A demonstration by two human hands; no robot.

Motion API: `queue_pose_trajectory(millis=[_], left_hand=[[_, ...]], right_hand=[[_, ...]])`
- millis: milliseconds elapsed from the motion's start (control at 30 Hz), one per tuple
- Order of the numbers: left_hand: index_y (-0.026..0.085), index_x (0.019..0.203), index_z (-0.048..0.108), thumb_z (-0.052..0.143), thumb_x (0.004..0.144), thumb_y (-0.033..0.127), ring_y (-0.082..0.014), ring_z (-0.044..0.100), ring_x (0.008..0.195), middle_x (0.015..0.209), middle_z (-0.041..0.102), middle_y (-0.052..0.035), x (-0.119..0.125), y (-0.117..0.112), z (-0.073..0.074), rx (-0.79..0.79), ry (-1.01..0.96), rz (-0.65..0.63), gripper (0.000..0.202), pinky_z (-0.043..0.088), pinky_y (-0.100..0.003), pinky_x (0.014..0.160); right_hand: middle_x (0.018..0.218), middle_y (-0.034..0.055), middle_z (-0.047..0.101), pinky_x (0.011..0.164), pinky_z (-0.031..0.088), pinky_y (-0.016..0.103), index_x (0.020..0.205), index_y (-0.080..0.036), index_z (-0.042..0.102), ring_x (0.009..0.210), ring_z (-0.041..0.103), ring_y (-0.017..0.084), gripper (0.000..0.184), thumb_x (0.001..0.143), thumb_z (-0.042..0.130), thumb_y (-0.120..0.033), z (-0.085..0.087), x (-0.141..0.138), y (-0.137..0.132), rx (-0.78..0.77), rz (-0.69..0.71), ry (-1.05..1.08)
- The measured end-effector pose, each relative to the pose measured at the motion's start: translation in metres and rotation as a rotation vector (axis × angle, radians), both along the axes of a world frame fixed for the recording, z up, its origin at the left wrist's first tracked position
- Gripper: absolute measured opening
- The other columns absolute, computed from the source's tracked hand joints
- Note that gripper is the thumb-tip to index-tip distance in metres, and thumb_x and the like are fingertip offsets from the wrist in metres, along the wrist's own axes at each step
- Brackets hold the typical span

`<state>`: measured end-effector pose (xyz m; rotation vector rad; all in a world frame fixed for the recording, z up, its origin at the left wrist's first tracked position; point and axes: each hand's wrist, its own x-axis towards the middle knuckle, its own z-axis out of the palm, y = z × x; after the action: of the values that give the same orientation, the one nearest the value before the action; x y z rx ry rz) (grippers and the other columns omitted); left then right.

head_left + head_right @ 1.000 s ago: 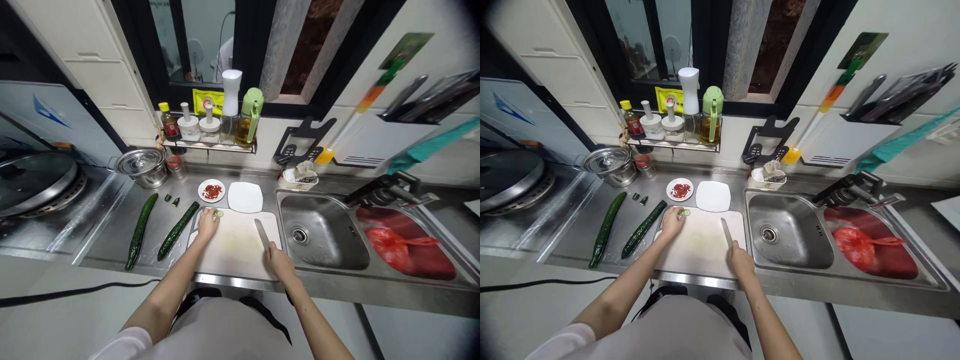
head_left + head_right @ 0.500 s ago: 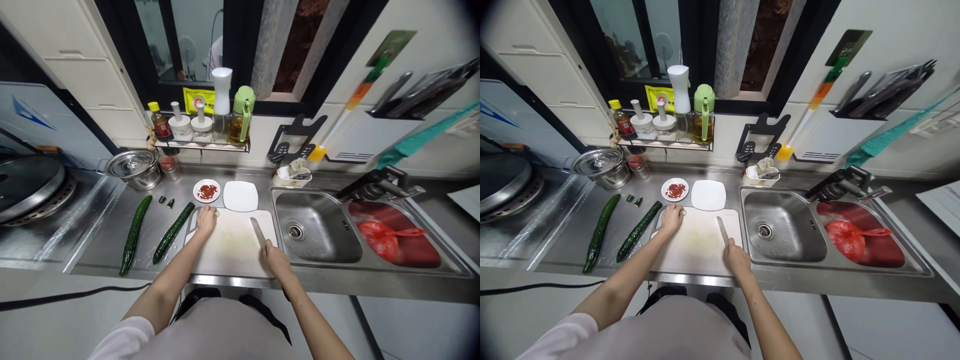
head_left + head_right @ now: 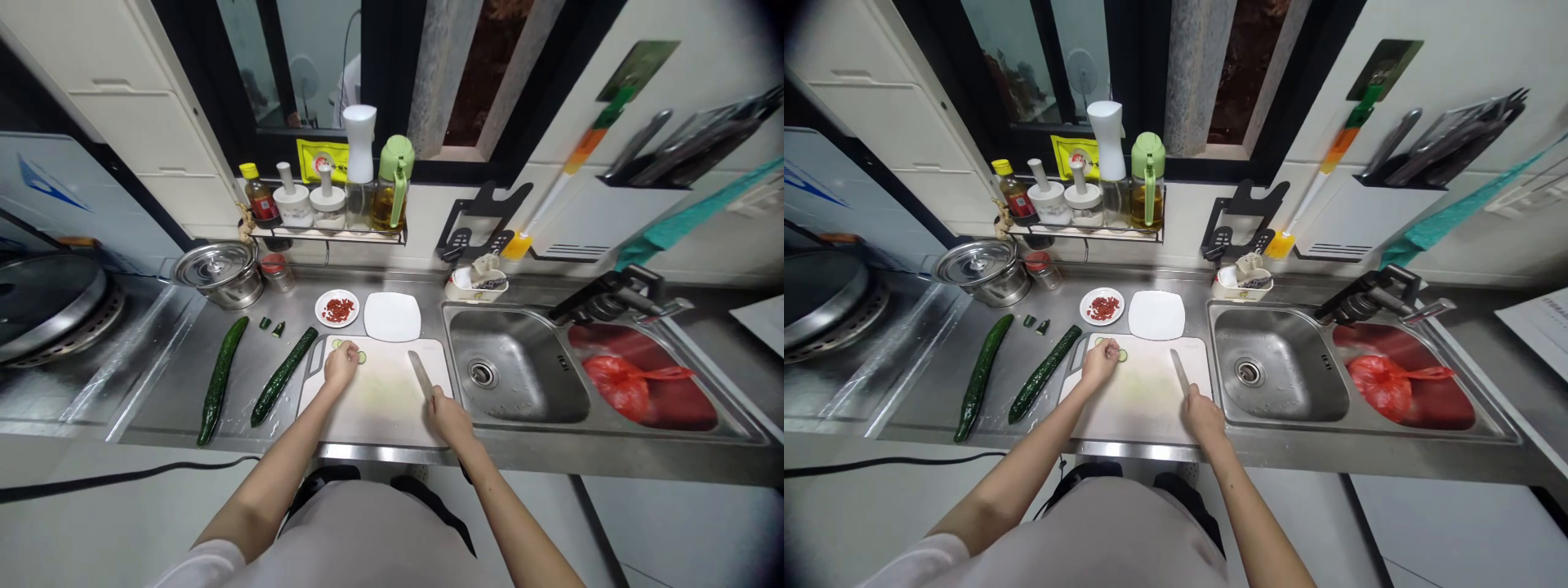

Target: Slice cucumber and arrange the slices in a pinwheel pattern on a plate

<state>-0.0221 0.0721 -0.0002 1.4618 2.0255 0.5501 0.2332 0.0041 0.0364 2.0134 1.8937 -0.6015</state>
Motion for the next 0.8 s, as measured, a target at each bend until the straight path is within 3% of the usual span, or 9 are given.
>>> queue_pose_trajectory(millis=[233,533,800], left_hand=[[0.022,0.094,0.065,0.058,0.076,0.013,-0.0134,0.06,0.071,0.073,0.066,0.002,0.009,-0.018,-0.015,-0.062,-0.11,-0.045,0.021,0.04,-0.022,0.067],[0.021,0.1,0.063,0.053,0.08,0.01,-0.0172,0.06,0.085,0.087,0.068,-0.0024,0.01,-0.023,-0.016,-0.027,0.051,-0.138,0.025,0.04,-0.025,0.072],[0.02,0.1,0.062,0.054,0.081,0.011,-0.0174,0.061,0.085,0.086,0.067,-0.0024,0.009,-0.02,-0.023,-0.051,0.031,-0.103,0.022,0.041,-0.025,0.07]], right_hand=[[0.1,0.0142,0.069,0.07,0.038,0.029,0.119,-0.016,0.047,0.092,0.066,0.023,0.03,0.097,0.029,-0.025,0.002,-0.001,0.0,0.0,0.029,-0.023],[0.097,0.0121,0.07,0.073,0.037,0.028,0.116,-0.019,0.049,0.092,0.066,0.022,0.03,0.099,0.026,-0.028,0.019,-0.015,-0.012,0.015,0.136,0.0],[0.097,0.0132,0.07,0.073,0.04,0.03,0.114,-0.018,0.05,0.092,0.067,0.024,0.028,0.099,0.028,-0.025,0.025,-0.036,-0.027,-0.007,0.309,0.044]])
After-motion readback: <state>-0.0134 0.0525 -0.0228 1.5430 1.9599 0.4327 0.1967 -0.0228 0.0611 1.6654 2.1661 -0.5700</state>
